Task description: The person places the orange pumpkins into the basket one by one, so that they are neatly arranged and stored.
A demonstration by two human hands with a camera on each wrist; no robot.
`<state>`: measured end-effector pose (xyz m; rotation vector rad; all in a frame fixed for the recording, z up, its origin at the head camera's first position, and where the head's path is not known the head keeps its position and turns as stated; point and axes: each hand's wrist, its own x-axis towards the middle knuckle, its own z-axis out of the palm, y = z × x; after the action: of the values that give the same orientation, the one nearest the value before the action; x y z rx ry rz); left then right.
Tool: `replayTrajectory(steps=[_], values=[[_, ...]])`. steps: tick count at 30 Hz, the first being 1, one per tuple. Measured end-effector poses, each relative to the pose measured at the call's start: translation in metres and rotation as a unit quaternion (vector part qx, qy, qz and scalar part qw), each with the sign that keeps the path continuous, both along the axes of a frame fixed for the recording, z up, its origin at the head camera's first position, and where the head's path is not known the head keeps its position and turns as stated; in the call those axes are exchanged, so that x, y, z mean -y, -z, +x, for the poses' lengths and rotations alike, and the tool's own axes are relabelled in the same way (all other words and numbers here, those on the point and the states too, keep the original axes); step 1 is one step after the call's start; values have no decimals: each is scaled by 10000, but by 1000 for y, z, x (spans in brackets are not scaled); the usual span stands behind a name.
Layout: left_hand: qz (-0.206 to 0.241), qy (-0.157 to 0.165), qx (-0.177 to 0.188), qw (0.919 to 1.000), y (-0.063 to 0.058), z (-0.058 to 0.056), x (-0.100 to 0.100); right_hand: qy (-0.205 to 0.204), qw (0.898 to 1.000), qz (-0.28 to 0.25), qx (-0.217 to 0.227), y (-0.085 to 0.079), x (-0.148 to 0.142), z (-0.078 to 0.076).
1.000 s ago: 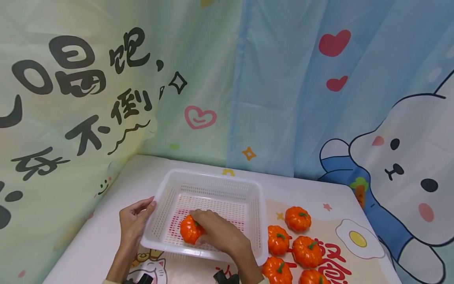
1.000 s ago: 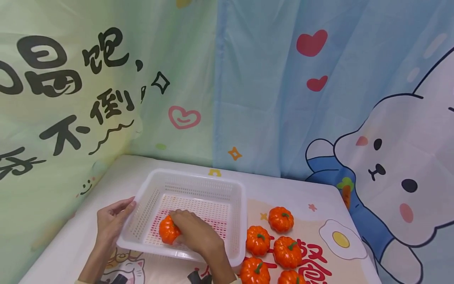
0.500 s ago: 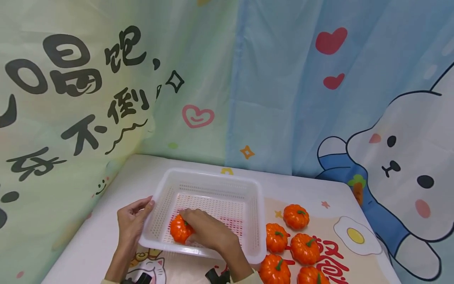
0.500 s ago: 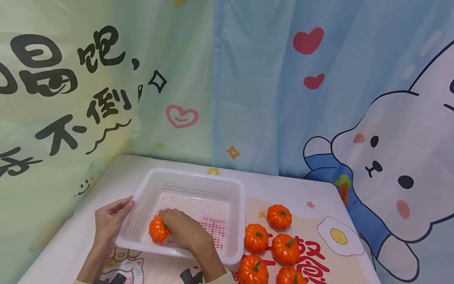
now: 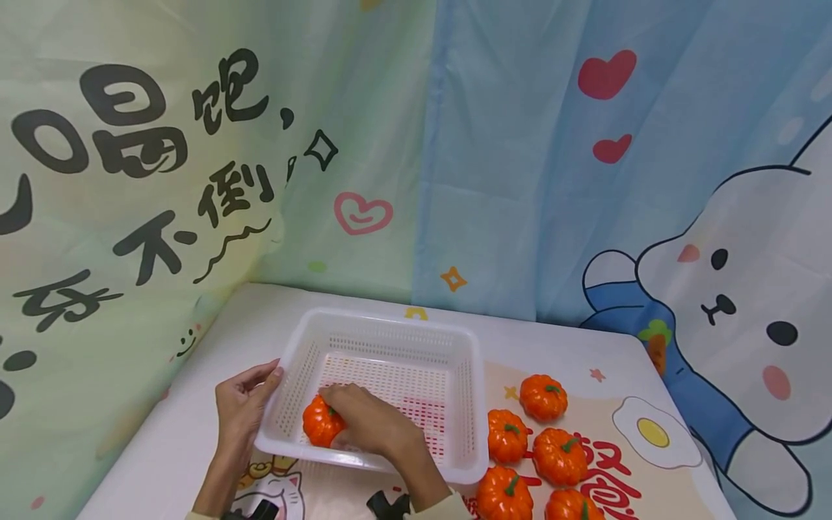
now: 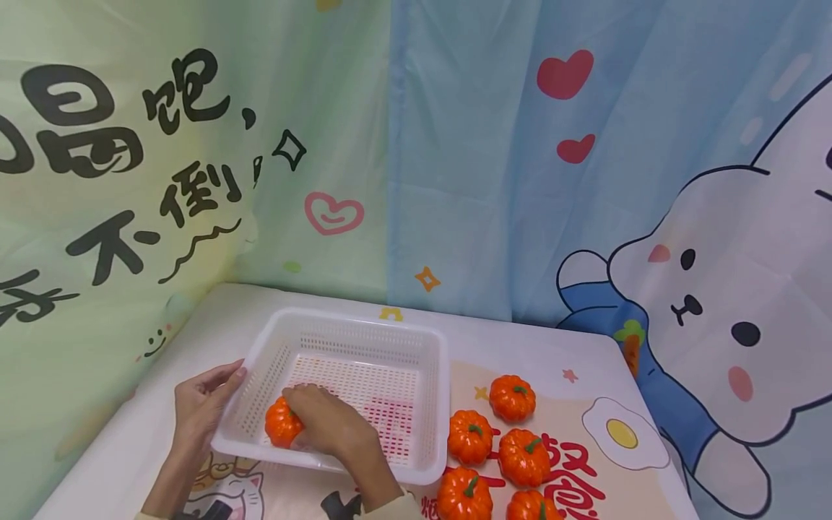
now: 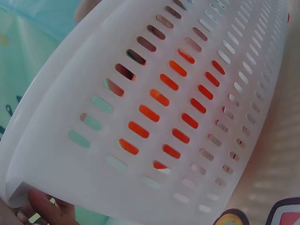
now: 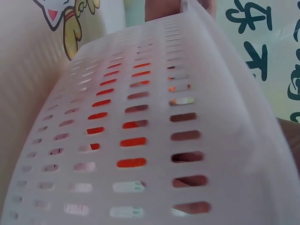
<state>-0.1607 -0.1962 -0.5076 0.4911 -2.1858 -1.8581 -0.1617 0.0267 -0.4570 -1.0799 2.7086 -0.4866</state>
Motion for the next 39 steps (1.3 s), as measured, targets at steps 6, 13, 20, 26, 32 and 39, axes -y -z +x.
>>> replayTrajectory(steps=[6, 13, 20, 26, 32, 39], values=[[-33, -2, -14, 10000, 1, 0, 1, -5, 10000, -7, -20, 4, 5, -3], [-62, -4, 65, 10000, 2, 0, 1, -185, 9997, -131, 42, 9, 12, -6], [-40, -20, 8, 10000, 3, -2, 3, -399, 9988, -275, -116, 15, 20, -13], [-14, 14, 50, 10000, 3, -2, 3, -402, 9987, -278, -142, 19, 22, -13], [-71, 44, 51, 10000, 2, -2, 1, -336, 9992, -236, -23, 21, 23, -11], [-35, -24, 4, 10000, 3, -2, 1, -515, 9983, -212, -169, 22, 26, -15]])
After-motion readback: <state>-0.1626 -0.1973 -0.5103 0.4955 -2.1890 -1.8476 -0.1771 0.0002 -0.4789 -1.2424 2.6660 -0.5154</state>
